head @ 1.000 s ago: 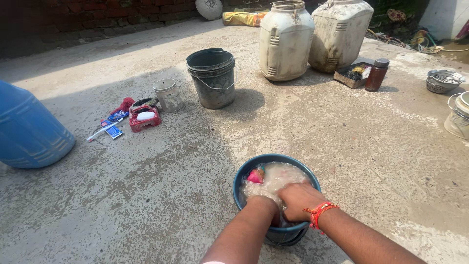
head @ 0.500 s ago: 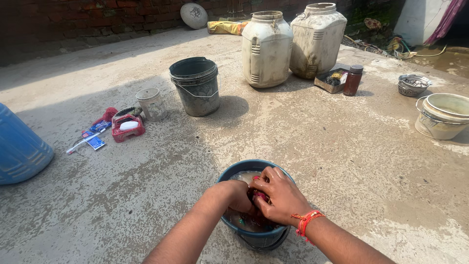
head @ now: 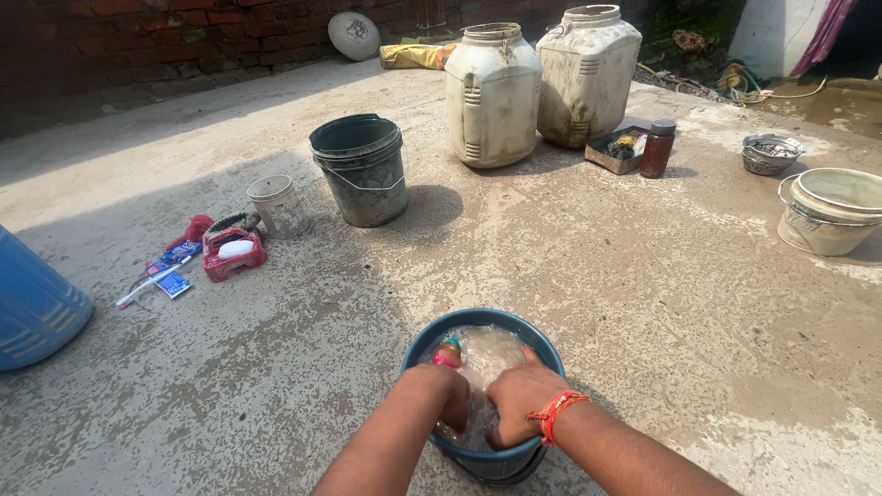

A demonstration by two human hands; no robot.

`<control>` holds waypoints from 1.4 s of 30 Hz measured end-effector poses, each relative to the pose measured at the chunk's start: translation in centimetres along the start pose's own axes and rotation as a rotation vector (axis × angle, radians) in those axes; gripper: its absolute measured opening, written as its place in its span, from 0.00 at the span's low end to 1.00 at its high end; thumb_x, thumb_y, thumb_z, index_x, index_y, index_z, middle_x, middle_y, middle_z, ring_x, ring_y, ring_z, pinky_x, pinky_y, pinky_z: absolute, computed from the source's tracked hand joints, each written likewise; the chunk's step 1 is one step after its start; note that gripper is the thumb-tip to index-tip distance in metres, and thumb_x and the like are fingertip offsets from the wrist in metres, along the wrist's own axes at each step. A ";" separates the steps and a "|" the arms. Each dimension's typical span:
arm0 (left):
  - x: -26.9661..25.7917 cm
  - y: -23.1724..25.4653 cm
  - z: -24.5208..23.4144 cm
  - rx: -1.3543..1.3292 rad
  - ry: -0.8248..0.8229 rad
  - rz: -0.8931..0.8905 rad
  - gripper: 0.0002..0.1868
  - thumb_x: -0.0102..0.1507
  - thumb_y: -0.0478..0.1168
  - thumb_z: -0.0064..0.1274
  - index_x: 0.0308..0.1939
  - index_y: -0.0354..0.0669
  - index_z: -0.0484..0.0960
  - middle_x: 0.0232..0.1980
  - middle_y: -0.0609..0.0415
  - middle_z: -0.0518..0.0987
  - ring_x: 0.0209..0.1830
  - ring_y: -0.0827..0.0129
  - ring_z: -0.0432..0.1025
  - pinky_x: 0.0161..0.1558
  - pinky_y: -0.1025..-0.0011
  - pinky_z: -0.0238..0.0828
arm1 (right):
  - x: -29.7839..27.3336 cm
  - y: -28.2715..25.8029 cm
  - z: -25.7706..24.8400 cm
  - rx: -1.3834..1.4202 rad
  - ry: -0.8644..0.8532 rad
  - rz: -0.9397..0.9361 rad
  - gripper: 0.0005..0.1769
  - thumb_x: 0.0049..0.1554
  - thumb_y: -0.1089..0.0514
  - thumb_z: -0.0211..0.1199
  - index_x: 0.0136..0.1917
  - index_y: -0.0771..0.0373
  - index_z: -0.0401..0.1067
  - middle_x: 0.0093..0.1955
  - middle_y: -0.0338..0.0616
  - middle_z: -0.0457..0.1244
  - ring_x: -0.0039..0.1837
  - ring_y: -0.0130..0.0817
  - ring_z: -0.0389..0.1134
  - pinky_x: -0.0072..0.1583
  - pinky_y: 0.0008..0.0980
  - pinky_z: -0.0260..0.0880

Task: The person washes a cloth by hand in a bucket of water, rubbing the fabric against itself and the ground, and wringing it out.

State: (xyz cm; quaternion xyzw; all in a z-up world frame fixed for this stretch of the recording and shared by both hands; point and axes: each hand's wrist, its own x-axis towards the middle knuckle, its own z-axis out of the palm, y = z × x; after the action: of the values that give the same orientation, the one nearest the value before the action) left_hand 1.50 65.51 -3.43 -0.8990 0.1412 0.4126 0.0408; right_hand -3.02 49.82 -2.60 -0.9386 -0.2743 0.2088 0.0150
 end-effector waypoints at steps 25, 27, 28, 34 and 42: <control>1.6 -0.8 1.8 0.028 0.307 0.063 0.20 0.58 0.43 0.62 0.52 0.39 0.86 0.55 0.41 0.82 0.59 0.54 0.77 0.59 0.63 0.74 | -0.6 0.3 0.5 0.072 0.234 -0.097 0.27 0.45 0.39 0.65 0.49 0.60 0.78 0.58 0.48 0.65 0.62 0.50 0.65 0.65 0.49 0.60; 1.4 -0.9 2.6 -0.012 0.287 0.032 0.18 0.58 0.39 0.59 0.52 0.41 0.86 0.57 0.42 0.81 0.60 0.53 0.76 0.61 0.61 0.72 | 0.2 0.6 0.6 0.020 0.089 -0.060 0.30 0.45 0.39 0.66 0.54 0.60 0.77 0.69 0.50 0.59 0.63 0.52 0.66 0.68 0.51 0.58; 1.1 -0.9 2.6 -0.032 0.278 0.018 0.18 0.58 0.37 0.57 0.53 0.42 0.86 0.58 0.42 0.81 0.61 0.53 0.76 0.61 0.61 0.72 | 0.6 0.7 0.7 -0.007 0.016 -0.040 0.31 0.45 0.39 0.66 0.56 0.60 0.76 0.74 0.51 0.56 0.64 0.53 0.67 0.70 0.52 0.56; -1.4 -0.5 2.6 -0.041 0.362 0.080 0.17 0.57 0.40 0.57 0.50 0.42 0.86 0.55 0.41 0.82 0.57 0.53 0.77 0.60 0.60 0.73 | 1.6 0.6 1.4 0.001 -0.021 0.075 0.23 0.41 0.52 0.65 0.49 0.62 0.80 0.53 0.57 0.71 0.58 0.51 0.72 0.60 0.45 0.72; -2.8 -0.4 3.2 -0.418 0.801 0.151 0.17 0.65 0.49 0.47 0.49 0.44 0.83 0.54 0.44 0.82 0.54 0.48 0.75 0.57 0.55 0.72 | -1.3 -0.3 -0.1 0.315 0.596 0.052 0.16 0.49 0.55 0.57 0.49 0.56 0.80 0.44 0.51 0.69 0.47 0.53 0.72 0.53 0.49 0.72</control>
State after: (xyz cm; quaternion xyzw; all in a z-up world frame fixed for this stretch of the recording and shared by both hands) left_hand -2.44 67.06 -3.43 -0.9638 0.1247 0.0541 -0.2293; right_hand -4.15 49.37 -1.98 -0.9512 -0.1983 -0.0345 0.2339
